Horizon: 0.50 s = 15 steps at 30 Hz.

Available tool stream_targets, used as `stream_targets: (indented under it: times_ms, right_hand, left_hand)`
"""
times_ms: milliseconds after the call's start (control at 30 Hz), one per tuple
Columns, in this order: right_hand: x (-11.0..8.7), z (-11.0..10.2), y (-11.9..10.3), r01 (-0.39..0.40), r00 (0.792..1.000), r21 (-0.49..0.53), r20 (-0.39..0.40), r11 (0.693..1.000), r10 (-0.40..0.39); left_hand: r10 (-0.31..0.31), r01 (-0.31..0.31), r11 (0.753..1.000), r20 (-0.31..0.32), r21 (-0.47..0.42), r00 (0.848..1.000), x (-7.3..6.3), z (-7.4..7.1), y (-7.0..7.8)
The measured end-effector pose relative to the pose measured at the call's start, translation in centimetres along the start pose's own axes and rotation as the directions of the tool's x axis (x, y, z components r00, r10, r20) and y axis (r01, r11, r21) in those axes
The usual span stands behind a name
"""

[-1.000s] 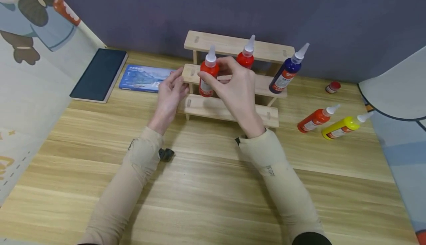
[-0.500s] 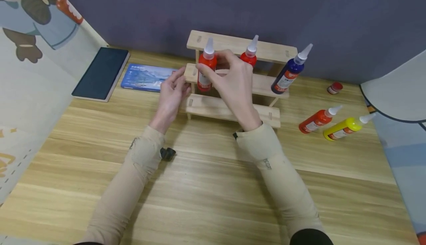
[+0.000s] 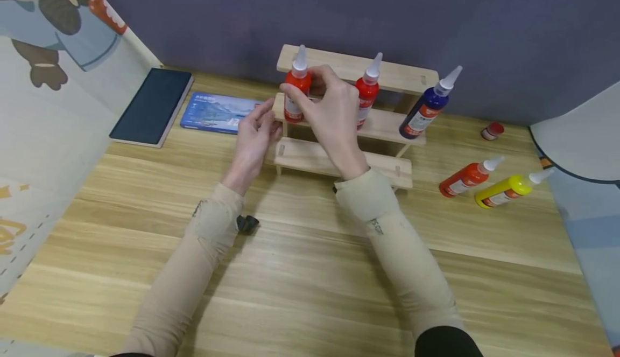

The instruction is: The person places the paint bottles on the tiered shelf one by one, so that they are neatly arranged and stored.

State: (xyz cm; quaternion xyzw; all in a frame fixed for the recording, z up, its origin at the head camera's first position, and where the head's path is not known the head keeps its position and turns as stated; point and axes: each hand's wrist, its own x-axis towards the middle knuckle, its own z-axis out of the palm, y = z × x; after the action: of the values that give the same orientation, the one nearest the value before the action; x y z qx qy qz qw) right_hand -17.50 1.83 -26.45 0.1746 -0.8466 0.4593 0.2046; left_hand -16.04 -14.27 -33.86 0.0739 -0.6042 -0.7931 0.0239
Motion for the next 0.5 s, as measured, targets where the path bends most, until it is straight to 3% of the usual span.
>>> stream_targets:
  times_ms: [500]
  right_hand:
    - [1.2,1.3,0.8,-0.013,1.000,-0.030,-0.014,0.999,0.013]
  left_hand:
    - [0.036,-0.036,0.999,0.013,0.030,0.999,0.0,0.0,-0.2]
